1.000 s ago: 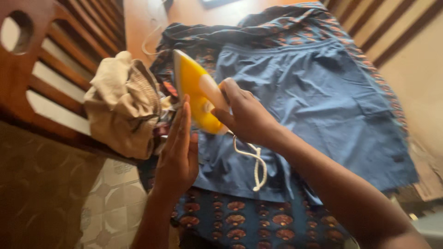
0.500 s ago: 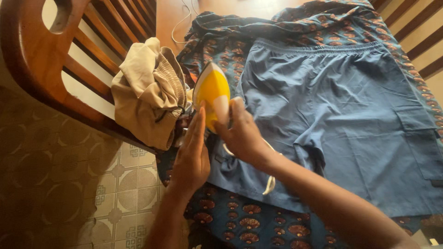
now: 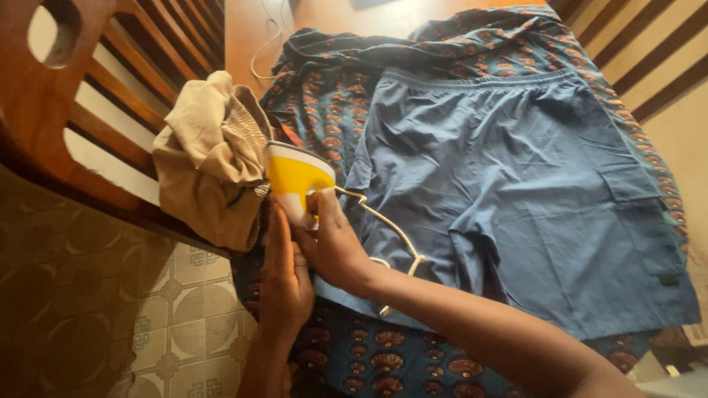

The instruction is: The person irons a pair of blue shorts laid out on a patterned tablecloth. They use a yellow electric iron to smooth the fabric, frequently pausing to adjust the garment's position and flatten wrinkles with their hands. The process involves ironing different sections of the shorts, including the legs and waist area.

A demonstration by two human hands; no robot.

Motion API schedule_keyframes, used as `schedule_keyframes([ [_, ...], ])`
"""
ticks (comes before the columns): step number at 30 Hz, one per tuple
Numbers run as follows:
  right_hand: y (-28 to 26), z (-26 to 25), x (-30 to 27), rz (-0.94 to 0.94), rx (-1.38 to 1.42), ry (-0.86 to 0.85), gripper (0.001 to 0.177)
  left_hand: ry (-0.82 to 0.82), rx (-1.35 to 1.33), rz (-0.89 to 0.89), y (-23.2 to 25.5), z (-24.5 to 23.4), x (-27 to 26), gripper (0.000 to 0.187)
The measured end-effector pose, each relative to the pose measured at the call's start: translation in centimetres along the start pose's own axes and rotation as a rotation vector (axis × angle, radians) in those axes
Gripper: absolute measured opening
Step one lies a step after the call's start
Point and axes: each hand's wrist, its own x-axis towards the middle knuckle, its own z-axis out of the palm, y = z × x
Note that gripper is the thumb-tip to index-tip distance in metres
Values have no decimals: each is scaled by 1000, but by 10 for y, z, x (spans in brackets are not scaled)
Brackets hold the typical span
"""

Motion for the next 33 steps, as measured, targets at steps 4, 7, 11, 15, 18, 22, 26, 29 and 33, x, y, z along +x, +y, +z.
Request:
schedule_keyframes([
  [4,5,-4,-4,-41,-101,-21,37,-47,-24,-29,-4,3,-4,56],
  [7,-1,-15,-4,-55,-160,-67,41,-34,-15,-12,-6,4,-4,57],
  [11,-11,-28,-7,-86,-233,-108,48,-26,-5,0,-4,5,-8,63],
  [15,-21,-33,-7,-79,-284,-140,46,-14,-37,37,4,4,-11,66],
  [18,-27,-34,-6,-115,-304,-138,47,-39,-24,40,6,3,-9,66],
  [22,-36,-38,-10,-130,-340,-162,62,-41,65,91,7,1,-7,66],
  [26,-35,-40,-13,-224,-454,-188,73,-46,79,103,8,-2,-6,69],
  [29,-31,-40,-16,-241,-486,-208,78,-57,85,106,8,-3,-5,71],
  [33,-28,-39,-19,-231,-507,-206,78,-95,65,70,8,0,-4,75],
])
